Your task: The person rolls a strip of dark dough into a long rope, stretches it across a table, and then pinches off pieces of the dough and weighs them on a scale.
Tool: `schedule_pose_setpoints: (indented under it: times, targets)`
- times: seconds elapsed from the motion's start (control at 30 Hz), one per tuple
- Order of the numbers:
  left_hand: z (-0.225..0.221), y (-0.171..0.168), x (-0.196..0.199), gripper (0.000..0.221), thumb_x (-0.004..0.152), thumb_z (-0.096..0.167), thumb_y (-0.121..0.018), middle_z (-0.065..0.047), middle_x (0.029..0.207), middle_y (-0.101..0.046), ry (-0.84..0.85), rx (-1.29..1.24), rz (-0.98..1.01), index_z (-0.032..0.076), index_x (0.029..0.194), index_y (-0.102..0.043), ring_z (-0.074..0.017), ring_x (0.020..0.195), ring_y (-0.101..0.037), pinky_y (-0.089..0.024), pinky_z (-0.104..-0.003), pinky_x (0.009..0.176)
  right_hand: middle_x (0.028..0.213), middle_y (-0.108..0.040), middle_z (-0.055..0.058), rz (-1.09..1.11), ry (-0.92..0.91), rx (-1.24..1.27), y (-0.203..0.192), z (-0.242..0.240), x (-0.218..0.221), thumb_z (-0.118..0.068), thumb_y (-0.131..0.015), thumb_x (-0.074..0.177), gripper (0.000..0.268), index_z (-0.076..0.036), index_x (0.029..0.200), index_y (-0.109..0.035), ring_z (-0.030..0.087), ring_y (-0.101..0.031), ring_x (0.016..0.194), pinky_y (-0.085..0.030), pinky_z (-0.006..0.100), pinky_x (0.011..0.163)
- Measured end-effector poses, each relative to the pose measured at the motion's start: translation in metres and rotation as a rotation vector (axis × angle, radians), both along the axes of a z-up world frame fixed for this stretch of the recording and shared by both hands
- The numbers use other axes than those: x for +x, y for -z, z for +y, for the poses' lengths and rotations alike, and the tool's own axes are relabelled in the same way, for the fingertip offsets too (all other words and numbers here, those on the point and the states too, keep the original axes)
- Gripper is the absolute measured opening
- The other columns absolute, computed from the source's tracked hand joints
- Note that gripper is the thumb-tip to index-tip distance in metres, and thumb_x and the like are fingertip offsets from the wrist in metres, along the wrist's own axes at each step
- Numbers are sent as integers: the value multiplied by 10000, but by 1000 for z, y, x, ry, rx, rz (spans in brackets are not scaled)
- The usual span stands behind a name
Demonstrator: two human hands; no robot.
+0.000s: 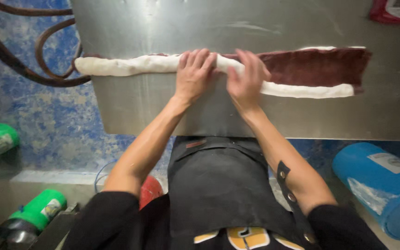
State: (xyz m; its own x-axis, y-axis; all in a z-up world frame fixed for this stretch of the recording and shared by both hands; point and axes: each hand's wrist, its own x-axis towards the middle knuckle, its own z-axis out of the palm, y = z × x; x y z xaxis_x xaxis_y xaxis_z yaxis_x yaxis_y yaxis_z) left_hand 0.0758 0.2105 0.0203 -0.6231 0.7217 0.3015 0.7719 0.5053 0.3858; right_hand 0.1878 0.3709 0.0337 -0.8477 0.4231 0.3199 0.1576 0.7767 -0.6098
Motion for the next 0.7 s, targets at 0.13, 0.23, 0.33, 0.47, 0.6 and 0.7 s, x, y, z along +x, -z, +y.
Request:
schedule_pose_setpoints:
  times: [0.13,0.23,0.33,0.47,0.6,0.7]
  targets:
    - [-14,7,2,318,986,289,-708,-68,1227,-598,16,-15,-61,112,1233,-616,-281,1186,-572,-399,-463,1048,1311,-594,138,-158,-19,43,9,10,39,-295,-703,1037,422,-47,1358,-589,340,-542,1243,-355,481,1065]
    - [-6,-1,-1,240,1008,250,-699,-60,1194,-603,-14,-72,-85,117,1193,-623,-276,1183,-578,-403,-463,1050,1194,-635,75,-127,-75,142,25,22,28,-281,-682,1049,257,-111,1242,-670,258,-575,1162,-360,472,1047]
    - [3,-16,11,268,941,203,-674,-76,1198,-611,-69,-50,-12,98,1185,-636,-274,1190,-574,-393,-483,1064,1081,-647,16,-175,-55,197,27,33,14,-333,-665,1092,197,-140,1090,-703,255,-566,1116,-363,453,992]
    - [22,-8,23,417,898,348,-710,-114,1193,-616,85,89,9,44,1177,-648,-308,1147,-554,-390,-479,1016,1033,-633,38,-124,-46,287,31,38,2,-357,-662,1067,261,-128,950,-708,255,-556,1061,-359,436,910]
    - [18,16,28,287,960,324,-715,-56,1155,-621,33,50,-15,93,1111,-640,-269,1136,-575,-411,-461,1022,1055,-627,35,-146,-127,346,29,45,2,-351,-670,1076,296,-104,915,-691,246,-549,1076,-351,434,896]
    - [13,22,29,226,1051,328,-690,-41,1039,-595,46,-40,-81,108,1086,-648,-263,1043,-575,-421,-463,958,1025,-616,29,-169,-132,306,27,47,0,-354,-691,1033,309,-109,847,-667,257,-546,1052,-347,446,878]
